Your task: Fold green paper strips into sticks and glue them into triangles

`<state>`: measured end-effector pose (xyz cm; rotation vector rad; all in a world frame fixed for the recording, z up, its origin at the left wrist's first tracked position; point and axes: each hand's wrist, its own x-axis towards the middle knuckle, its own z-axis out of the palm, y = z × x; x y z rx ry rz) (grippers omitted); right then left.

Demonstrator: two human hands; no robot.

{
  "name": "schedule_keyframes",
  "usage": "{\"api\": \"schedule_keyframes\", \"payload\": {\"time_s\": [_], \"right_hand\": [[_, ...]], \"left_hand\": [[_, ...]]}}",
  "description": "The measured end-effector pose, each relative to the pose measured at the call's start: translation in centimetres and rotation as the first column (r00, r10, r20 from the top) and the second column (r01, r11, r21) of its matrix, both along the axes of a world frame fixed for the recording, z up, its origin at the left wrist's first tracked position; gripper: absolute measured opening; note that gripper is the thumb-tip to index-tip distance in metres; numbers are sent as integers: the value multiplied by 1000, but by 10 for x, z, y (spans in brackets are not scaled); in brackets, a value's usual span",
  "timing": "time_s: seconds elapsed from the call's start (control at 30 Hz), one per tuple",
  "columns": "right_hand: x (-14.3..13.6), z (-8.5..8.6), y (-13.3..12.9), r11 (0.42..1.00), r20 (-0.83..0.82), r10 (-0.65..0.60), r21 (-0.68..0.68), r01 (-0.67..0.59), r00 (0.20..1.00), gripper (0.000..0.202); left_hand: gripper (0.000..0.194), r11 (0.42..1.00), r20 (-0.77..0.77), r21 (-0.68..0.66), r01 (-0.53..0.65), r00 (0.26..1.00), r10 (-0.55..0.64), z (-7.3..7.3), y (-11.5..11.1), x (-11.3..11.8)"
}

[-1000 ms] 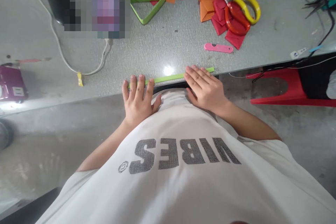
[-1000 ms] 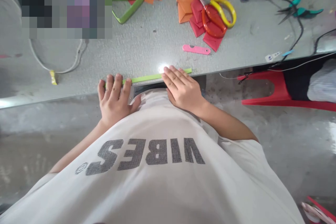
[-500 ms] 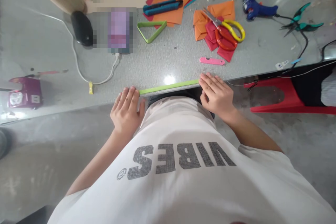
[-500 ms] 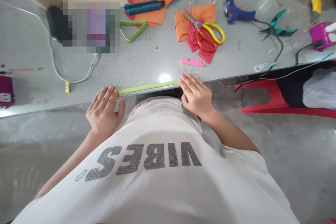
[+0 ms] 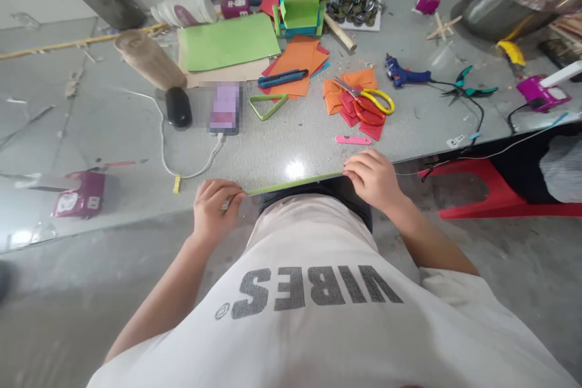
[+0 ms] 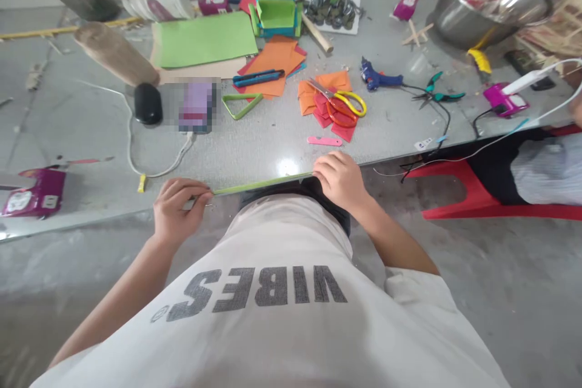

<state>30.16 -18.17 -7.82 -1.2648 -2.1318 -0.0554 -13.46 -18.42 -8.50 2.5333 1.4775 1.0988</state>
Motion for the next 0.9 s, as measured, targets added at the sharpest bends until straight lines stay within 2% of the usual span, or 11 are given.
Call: {"api": "schedule_keyframes", "payload": {"time_s": [0.07,0.13,0.17,0.23,0.33,0.47,0.57,0.67,0.77,0.83,0.9], "right_hand": [[1,14,14,990,-125,4,-142,-22,992,27],[1,27,36,954,-284,-60,-297,-28,957,25],[0,32,49,936,-343,-109,-352,-20,933,25],[-3,40,77,899,-396,-185,-437,-8,899,17],[-9,43,118,870,-368,-252,-491,43,895,10],[-13,39,150,846,-283,-258,-528,75,924,10],[-11,40,157,831,-210,-254,-547,102,944,10],[-1,52,158,828,-169,-293,-538,161,941,13],[28,73,168,841,-151,-386,-464,279,910,5],[59,84,183,832,-114,-492,-354,427,863,14],[97,89,201,741,-24,-645,-267,616,764,26]], "left_hand": [[26,990,18,-138,39,999,-36,12,10,-2],[19,970,5,-228,79,997,-80,22,26,-2],[23,963,-14,-250,104,994,-111,26,35,0],[33,938,-94,-292,185,971,-221,35,54,8],[44,864,-204,-399,306,889,-409,47,82,27],[36,827,-246,-458,325,848,-469,54,113,52],[33,830,-260,-452,327,842,-473,52,126,62],[38,834,-316,-409,370,800,-510,48,127,66],[43,847,-334,-351,400,791,-512,46,119,68],[43,854,-312,-327,405,807,-502,46,113,68],[43,868,-313,-300,396,819,-481,46,110,69]]}}
